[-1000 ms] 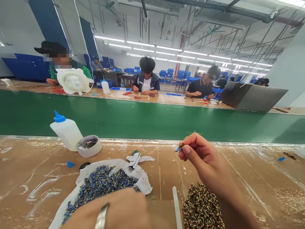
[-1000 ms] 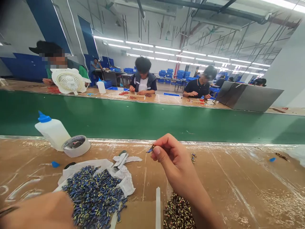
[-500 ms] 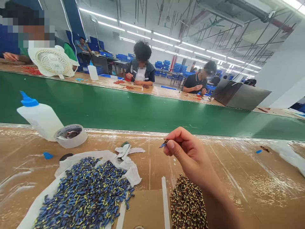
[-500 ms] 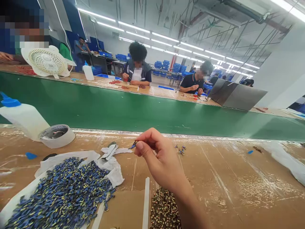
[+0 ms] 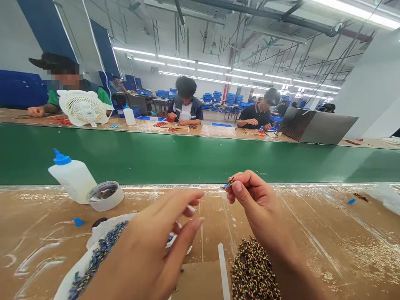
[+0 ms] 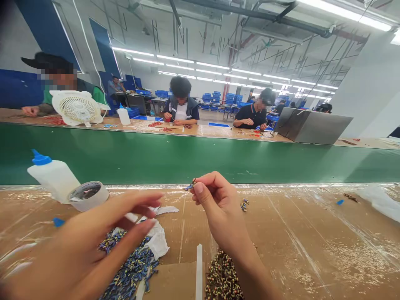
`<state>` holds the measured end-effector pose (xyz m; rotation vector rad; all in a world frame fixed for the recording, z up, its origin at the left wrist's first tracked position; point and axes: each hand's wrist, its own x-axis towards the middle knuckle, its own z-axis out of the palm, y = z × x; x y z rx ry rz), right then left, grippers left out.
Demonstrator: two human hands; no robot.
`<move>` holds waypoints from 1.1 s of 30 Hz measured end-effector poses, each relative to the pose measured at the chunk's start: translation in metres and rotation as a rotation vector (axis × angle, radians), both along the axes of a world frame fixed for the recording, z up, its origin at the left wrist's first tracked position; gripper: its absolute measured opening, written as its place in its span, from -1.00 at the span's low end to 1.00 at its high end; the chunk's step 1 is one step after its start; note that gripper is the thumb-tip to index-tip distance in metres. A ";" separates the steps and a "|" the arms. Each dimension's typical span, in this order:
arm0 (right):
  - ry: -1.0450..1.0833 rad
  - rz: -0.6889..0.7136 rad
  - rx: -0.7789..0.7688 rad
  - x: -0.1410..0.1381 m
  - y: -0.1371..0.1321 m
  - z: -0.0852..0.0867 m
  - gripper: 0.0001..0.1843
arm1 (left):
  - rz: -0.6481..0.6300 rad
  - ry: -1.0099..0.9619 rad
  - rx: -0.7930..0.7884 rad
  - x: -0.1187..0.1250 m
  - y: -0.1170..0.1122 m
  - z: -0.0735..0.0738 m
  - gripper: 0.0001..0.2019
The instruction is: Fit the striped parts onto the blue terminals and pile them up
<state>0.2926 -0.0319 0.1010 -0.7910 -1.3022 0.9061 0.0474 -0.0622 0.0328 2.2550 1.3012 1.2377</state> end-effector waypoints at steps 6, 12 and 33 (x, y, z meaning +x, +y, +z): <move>-0.021 0.042 0.002 -0.002 -0.002 -0.002 -0.87 | -0.102 0.053 -0.055 0.078 0.030 0.095 -0.79; -0.054 0.092 0.007 -0.005 -0.002 -0.006 -0.89 | -0.168 0.079 0.008 0.074 0.029 0.082 -0.81; -0.094 0.222 0.102 -0.018 0.002 -0.013 -0.82 | -0.145 0.149 0.048 0.072 0.033 0.083 -0.74</move>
